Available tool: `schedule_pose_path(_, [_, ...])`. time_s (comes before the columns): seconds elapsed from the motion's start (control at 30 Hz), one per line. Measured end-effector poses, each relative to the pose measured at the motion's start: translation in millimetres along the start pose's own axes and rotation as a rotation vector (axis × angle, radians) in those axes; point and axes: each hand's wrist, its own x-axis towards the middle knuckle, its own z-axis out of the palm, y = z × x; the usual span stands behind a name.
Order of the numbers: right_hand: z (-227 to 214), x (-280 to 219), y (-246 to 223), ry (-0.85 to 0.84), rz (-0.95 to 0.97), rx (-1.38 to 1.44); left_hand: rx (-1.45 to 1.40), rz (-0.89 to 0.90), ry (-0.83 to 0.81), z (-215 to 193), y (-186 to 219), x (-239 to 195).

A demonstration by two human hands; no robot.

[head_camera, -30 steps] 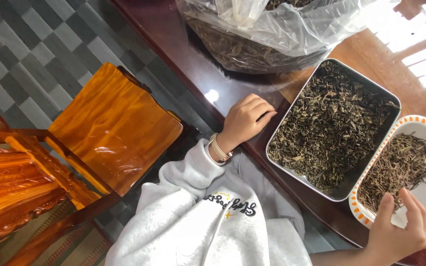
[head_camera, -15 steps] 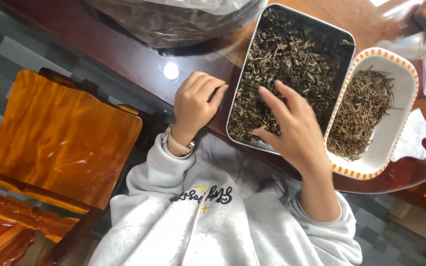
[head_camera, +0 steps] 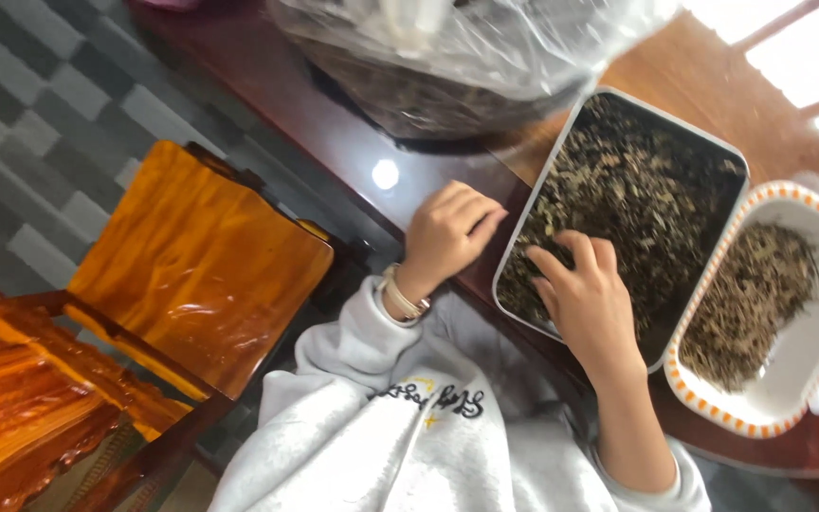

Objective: The person sits at a table and sorts dried herbs by hand, picking up small pieces from a metal tray and placing them into a white rectangular dish. The hands repeatedly sift through the herbs to separate specific pieces.

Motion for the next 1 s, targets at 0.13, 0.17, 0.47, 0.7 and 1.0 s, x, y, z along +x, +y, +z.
schedule_pose_path(0.13, [-2,-3,-3,-0.011,0.005,-0.037,0.033,0.005,0.021,4,-4,-5])
schedule_pose_path(0.17, [-2,-4,-3,-0.035,0.004,-0.061,0.036,-0.007,0.008,5,-4,-6])
schedule_pose_path(0.47, [21,-15,16,-0.079,-0.012,-0.103,0.038,-0.028,0.011,4,-1,-5])
schedule_pose_path(0.7, [8,-13,16,-0.184,0.031,0.099,0.07,-0.049,-0.096,-10,11,6])
schedule_pose_path(1.0, [-10,-4,22,-0.064,-0.036,0.328,0.049,-0.067,-0.11,-11,11,8])
